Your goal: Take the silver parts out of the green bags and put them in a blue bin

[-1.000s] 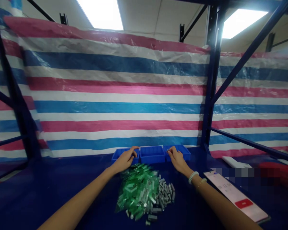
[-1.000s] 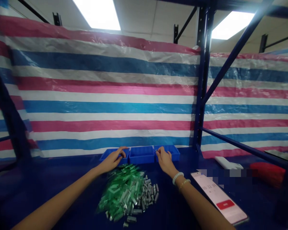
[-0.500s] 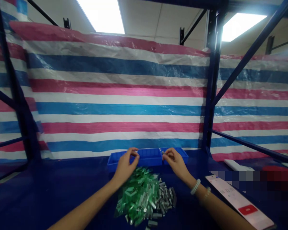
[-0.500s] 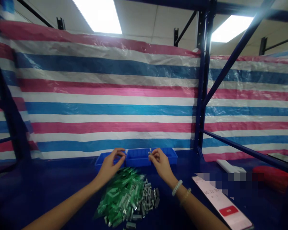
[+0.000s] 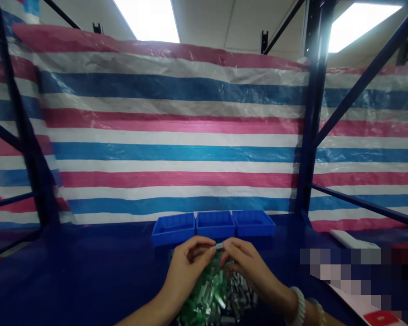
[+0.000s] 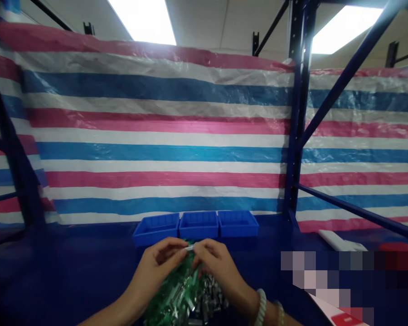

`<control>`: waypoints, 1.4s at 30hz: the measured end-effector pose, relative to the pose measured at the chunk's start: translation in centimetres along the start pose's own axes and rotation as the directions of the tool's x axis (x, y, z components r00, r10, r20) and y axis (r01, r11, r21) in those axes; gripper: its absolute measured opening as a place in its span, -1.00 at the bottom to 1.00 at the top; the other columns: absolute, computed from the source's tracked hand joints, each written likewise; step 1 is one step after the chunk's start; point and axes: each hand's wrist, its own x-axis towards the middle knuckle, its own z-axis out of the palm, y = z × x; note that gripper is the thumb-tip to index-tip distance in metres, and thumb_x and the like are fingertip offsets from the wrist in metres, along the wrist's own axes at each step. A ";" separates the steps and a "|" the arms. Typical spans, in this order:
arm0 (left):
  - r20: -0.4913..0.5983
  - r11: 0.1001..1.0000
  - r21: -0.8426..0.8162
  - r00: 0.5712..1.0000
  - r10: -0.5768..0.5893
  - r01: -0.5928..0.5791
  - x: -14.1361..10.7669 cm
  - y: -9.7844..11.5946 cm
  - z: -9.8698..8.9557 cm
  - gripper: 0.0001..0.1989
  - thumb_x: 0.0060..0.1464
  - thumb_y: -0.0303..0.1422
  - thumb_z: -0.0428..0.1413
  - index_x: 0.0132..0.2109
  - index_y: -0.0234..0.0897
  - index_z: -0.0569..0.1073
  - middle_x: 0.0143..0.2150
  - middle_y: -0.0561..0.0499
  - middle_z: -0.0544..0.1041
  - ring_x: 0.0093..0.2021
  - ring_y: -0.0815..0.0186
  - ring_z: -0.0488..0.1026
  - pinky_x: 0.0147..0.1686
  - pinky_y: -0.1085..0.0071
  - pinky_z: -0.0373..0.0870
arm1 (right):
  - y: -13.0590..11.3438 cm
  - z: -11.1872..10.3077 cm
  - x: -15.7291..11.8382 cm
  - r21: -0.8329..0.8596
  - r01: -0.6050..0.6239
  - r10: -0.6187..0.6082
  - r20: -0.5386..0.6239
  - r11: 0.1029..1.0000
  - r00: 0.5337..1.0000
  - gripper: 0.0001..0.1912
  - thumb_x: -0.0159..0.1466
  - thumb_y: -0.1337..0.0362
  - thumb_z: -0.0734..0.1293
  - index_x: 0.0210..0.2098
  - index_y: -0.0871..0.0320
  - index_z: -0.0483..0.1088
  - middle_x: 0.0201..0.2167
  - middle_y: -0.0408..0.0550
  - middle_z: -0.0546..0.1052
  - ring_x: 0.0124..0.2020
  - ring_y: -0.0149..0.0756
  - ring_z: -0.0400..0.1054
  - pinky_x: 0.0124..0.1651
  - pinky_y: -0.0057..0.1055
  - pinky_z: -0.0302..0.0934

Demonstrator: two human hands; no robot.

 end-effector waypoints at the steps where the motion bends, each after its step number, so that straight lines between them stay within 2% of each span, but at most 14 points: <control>1: -0.008 0.996 0.046 0.997 0.075 -0.075 0.0 0.0 0.0 -0.86 -0.04 -0.32 0.21 -0.30 -0.26 0.53 -0.33 -0.04 0.57 -0.27 0.24 0.51 -0.23 0.37 0.45 | 0.0 0.1 -0.1 0.049 -0.060 0.059 0.012 0.997 0.998 -0.54 0.12 -0.12 0.33 -0.42 0.22 0.39 -0.61 -0.15 0.38 -0.53 -0.37 0.32 -0.54 -0.49 0.17; 5: 0.012 0.940 0.182 0.956 0.293 -0.290 -0.5 0.0 0.2 -0.93 -0.02 -0.41 0.17 -0.34 -0.23 0.55 -0.28 -0.05 0.55 -0.23 0.22 0.51 -0.21 0.34 0.49 | 0.2 0.4 -0.2 0.067 -0.101 0.101 0.008 0.993 0.995 -0.53 0.08 -0.12 0.36 -0.51 0.22 0.39 -0.63 -0.15 0.38 -0.59 -0.40 0.30 -0.61 -0.53 0.12; 9: -0.048 0.966 0.143 0.973 0.226 -0.217 -0.7 0.1 0.4 -0.92 -0.05 -0.39 0.19 -0.31 -0.22 0.52 -0.25 -0.05 0.55 -0.20 0.21 0.51 -0.20 0.34 0.51 | -0.1 0.1 -0.6 -0.249 0.102 -0.125 -0.079 0.963 0.989 -0.70 0.14 0.04 0.37 -0.46 0.18 0.43 -0.57 -0.12 0.44 -0.57 -0.37 0.31 -0.57 -0.49 0.19; 12: -0.051 0.995 0.076 0.996 0.073 -0.069 -0.7 0.3 0.5 -0.86 -0.06 -0.30 0.22 -0.32 -0.24 0.50 -0.31 -0.04 0.56 -0.28 0.23 0.52 -0.23 0.34 0.49 | -0.6 -0.4 -1.1 -0.618 0.432 -0.520 0.044 0.656 0.853 -0.89 0.20 0.28 0.32 -0.30 0.12 0.49 -0.46 -0.07 0.48 -0.45 -0.30 0.35 -0.41 -0.39 0.27; 15: -0.012 0.995 -0.067 0.997 -0.078 0.077 -0.7 0.2 0.8 -0.77 -0.06 -0.20 0.23 -0.33 -0.28 0.48 -0.41 -0.01 0.55 -0.35 0.27 0.51 -0.26 0.36 0.46 | -1.1 -0.9 -1.5 -0.722 0.623 -0.667 0.307 0.301 0.678 -0.73 0.23 0.43 0.26 -0.11 0.08 0.46 -0.38 -0.02 0.49 -0.32 -0.23 0.36 -0.26 -0.30 0.31; 17: 0.018 0.965 -0.194 0.984 -0.179 0.179 -0.8 0.1 0.9 -0.73 -0.07 -0.16 0.24 -0.34 -0.30 0.47 -0.44 0.01 0.54 -0.37 0.29 0.51 -0.27 0.38 0.45 | -1.2 -1.2 -1.6 -0.719 0.666 -0.667 0.399 0.199 0.629 -0.66 0.25 0.47 0.24 -0.02 0.09 0.41 -0.35 0.01 0.49 -0.29 -0.21 0.36 -0.24 -0.27 0.32; 19: 0.027 0.929 -0.285 0.971 -0.238 0.236 -1.0 0.0 1.0 -0.72 -0.08 -0.18 0.26 -0.35 -0.30 0.46 -0.45 0.03 0.53 -0.38 0.32 0.51 -0.27 0.41 0.45 | -1.2 -1.2 -1.6 -0.706 0.684 -0.676 0.416 0.182 0.608 -0.64 0.24 0.47 0.25 0.00 0.09 0.40 -0.34 0.01 0.50 -0.27 -0.21 0.36 -0.22 -0.26 0.33; 22: -0.035 0.948 -0.273 0.983 -0.178 0.162 -1.1 0.4 1.0 -0.77 -0.08 -0.23 0.26 -0.34 -0.29 0.45 -0.45 0.03 0.53 -0.37 0.33 0.51 -0.28 0.43 0.45 | -1.0 -0.9 -1.5 -0.666 0.651 -0.680 0.288 0.363 0.674 -0.68 0.21 0.44 0.30 -0.06 0.06 0.42 -0.30 0.00 0.52 -0.29 -0.23 0.40 -0.21 -0.26 0.36; 26: -0.098 0.993 -0.036 0.990 0.105 -0.109 -1.2 0.9 0.7 -0.84 -0.07 -0.30 0.23 -0.30 -0.25 0.48 -0.28 -0.04 0.58 -0.21 0.21 0.53 -0.17 0.33 0.49 | -0.2 -0.1 -1.1 -0.400 0.373 -0.403 0.010 0.837 0.915 -0.73 0.17 0.25 0.37 -0.12 0.10 0.44 -0.23 0.01 0.54 -0.29 -0.23 0.46 -0.29 -0.34 0.42; 30: -0.033 0.946 0.154 0.956 0.292 -0.284 -1.1 0.5 0.4 -0.93 0.01 -0.36 0.15 -0.33 -0.23 0.51 -0.27 -0.08 0.59 -0.18 0.17 0.53 -0.14 0.26 0.50 | 0.3 -0.1 -0.4 -0.115 0.184 -0.185 0.004 0.976 0.983 -0.73 0.10 0.11 0.43 -0.30 0.16 0.47 -0.39 -0.05 0.55 -0.35 -0.23 0.47 -0.34 -0.33 0.42; 34: 0.000 0.882 0.295 0.923 0.384 -0.367 -1.1 -0.2 0.2 -0.87 0.06 -0.43 0.09 -0.24 -0.18 0.52 -0.15 -0.08 0.58 -0.11 0.17 0.51 -0.07 0.20 0.46 | -0.3 -1.8 0.6 -0.292 0.250 -0.257 0.013 0.923 0.966 -0.83 0.06 0.26 0.44 -0.36 0.16 0.43 -0.36 -0.06 0.55 -0.26 -0.22 0.47 -0.24 -0.33 0.39; 37: 0.050 0.821 0.386 0.898 0.437 -0.421 -1.2 -0.2 0.4 -0.82 0.09 -0.46 0.06 -0.19 -0.15 0.50 -0.07 -0.06 0.55 -0.04 0.17 0.48 -0.01 0.17 0.41 | -0.8 -4.9 2.3 -0.682 0.320 -0.444 -0.007 0.657 0.896 -0.90 0.13 0.34 0.34 -0.32 0.14 0.44 -0.33 -0.07 0.55 -0.26 -0.24 0.46 -0.14 -0.29 0.33; 39: 0.094 0.789 0.413 0.883 0.461 -0.456 -1.4 -0.1 0.6 -0.81 0.10 -0.47 0.04 -0.18 -0.15 0.48 -0.07 -0.06 0.55 -0.03 0.18 0.47 -0.01 0.17 0.40 | -0.9 -7.5 3.7 -0.875 0.208 -0.532 -0.065 0.438 0.844 -0.89 0.14 0.37 0.30 -0.32 0.14 0.44 -0.33 -0.06 0.56 -0.24 -0.22 0.44 -0.11 -0.28 0.30; 42: 0.145 0.763 0.416 0.864 0.482 -0.495 -1.6 -0.2 0.9 -0.80 0.11 -0.49 0.02 -0.18 -0.16 0.47 -0.09 -0.05 0.55 -0.04 0.20 0.47 -0.03 0.19 0.40 | -0.5 -10.8 5.4 -0.916 0.099 -0.509 -0.124 0.388 0.852 -0.86 0.16 0.37 0.28 -0.27 0.18 0.43 -0.30 0.02 0.56 -0.21 -0.14 0.43 -0.08 -0.19 0.27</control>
